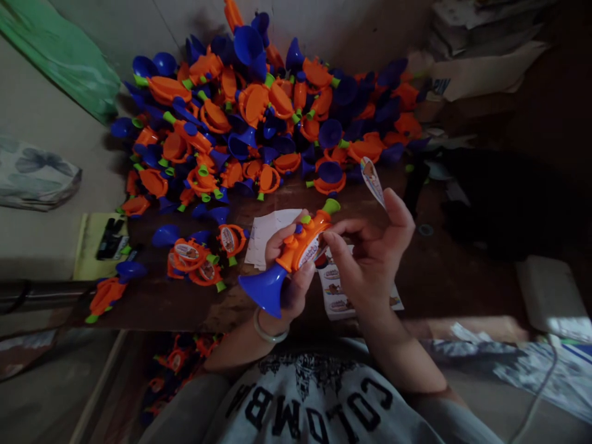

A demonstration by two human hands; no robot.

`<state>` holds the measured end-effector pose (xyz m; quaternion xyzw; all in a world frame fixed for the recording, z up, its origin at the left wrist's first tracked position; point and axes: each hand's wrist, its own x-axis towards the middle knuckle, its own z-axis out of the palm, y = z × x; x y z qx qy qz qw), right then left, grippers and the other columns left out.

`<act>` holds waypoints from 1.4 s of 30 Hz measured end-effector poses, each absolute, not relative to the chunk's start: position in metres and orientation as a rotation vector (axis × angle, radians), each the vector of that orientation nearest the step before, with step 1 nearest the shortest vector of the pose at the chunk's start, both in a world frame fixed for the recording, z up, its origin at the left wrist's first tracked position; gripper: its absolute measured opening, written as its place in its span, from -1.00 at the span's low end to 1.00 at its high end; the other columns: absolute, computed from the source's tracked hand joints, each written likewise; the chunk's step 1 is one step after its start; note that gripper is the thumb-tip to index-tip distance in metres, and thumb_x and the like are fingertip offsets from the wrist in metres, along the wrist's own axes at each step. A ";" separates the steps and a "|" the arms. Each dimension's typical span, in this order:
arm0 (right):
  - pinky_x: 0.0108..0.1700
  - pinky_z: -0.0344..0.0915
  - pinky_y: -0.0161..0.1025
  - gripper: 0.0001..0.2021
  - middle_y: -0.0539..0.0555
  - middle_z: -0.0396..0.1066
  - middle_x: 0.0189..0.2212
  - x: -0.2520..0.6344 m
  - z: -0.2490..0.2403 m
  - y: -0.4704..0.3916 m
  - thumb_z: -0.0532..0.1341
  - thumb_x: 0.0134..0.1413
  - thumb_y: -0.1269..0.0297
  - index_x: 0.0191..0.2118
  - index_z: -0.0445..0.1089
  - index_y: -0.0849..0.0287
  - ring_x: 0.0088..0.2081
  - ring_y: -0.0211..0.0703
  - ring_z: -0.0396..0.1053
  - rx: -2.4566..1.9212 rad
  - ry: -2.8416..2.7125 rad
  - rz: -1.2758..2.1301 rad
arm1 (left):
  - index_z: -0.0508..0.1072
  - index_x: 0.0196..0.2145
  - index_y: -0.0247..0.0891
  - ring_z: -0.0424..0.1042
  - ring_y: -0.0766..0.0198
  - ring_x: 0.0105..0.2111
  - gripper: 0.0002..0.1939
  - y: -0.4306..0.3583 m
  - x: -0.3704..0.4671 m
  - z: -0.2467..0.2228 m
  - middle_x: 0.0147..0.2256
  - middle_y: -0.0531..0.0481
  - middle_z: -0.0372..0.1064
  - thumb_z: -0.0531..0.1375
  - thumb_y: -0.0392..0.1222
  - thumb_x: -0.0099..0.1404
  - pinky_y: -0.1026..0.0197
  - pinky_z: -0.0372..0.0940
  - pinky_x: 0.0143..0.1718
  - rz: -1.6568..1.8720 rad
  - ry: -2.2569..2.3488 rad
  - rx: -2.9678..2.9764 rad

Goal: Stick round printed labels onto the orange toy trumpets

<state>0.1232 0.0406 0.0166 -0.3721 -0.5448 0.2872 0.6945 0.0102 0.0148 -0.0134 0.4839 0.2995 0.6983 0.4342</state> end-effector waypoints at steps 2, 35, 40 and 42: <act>-0.21 0.62 -0.19 -0.25 -0.14 0.51 -0.31 0.123 0.018 0.040 0.42 0.23 0.41 0.38 0.10 -0.19 -0.32 -0.21 0.59 -0.851 -1.201 0.658 | 0.36 0.24 0.01 0.26 -0.09 0.46 -0.51 0.015 0.010 -0.012 0.37 -0.09 0.36 0.32 -0.07 0.40 -0.16 0.29 0.46 1.712 0.791 1.190; 0.03 0.66 -0.02 -0.33 -0.07 0.54 -0.09 0.112 0.016 0.049 0.31 0.34 0.35 0.39 0.09 -0.40 -0.11 -0.14 0.65 -0.799 -1.053 0.535 | 0.60 -0.12 -0.12 0.63 0.23 -0.09 -0.66 0.025 0.007 -0.019 -0.11 0.00 0.62 0.49 0.08 0.25 0.15 0.52 0.07 1.592 0.921 0.645; 0.08 0.66 0.03 -0.43 -0.03 0.59 -0.01 0.117 0.008 0.033 0.29 0.30 0.46 0.27 0.32 -0.32 -0.02 -0.08 0.64 -0.816 -1.263 0.361 | 0.56 0.01 -0.06 0.56 0.26 0.04 -0.60 0.014 -0.002 -0.030 0.11 -0.04 0.45 0.52 -0.12 0.24 0.20 0.51 0.10 1.642 0.969 1.071; 0.07 0.67 0.04 -0.50 0.04 0.60 0.01 0.115 -0.002 0.023 0.35 0.25 0.42 0.22 0.41 -0.21 0.03 -0.02 0.63 -0.849 -1.382 0.480 | 0.47 0.17 0.02 0.49 0.11 0.21 -0.35 0.014 -0.004 -0.030 0.24 -0.11 0.36 0.55 -0.05 0.18 0.11 0.51 0.16 1.655 0.958 1.168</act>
